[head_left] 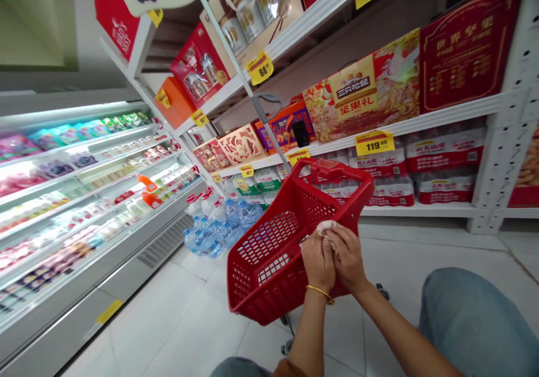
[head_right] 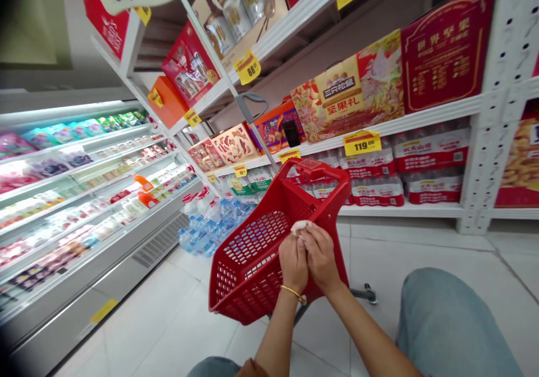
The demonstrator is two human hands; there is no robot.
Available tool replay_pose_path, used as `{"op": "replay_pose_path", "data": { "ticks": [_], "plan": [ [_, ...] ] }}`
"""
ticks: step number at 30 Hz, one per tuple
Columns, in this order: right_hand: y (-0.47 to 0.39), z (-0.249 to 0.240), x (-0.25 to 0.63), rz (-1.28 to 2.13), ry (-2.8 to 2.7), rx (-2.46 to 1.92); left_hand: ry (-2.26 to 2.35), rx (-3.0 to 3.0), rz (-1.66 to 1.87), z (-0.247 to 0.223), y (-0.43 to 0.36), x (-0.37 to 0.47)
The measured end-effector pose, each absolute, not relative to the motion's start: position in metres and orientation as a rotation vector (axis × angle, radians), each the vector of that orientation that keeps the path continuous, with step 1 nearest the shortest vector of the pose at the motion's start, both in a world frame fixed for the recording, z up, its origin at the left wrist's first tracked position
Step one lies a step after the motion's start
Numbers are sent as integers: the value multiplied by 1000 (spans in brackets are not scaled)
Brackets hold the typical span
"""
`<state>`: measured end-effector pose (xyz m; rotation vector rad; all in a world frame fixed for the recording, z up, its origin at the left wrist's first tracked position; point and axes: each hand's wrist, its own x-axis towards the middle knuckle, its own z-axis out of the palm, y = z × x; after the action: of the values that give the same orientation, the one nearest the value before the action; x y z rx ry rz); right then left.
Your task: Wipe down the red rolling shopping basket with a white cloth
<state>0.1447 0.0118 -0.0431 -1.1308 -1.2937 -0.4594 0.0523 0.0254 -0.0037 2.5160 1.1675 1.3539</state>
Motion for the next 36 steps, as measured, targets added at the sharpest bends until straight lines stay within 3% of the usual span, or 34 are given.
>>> {"op": "replay_pose_path", "data": {
  "ticks": [11,36],
  "plan": [
    [20,-34,174,-622,-1646,-1117,1188,2494,1313,-9,22,43],
    [-3,-7,215,-670,-1584,-1232,1181,2425,1448,-13,20,33]
  ]
}}
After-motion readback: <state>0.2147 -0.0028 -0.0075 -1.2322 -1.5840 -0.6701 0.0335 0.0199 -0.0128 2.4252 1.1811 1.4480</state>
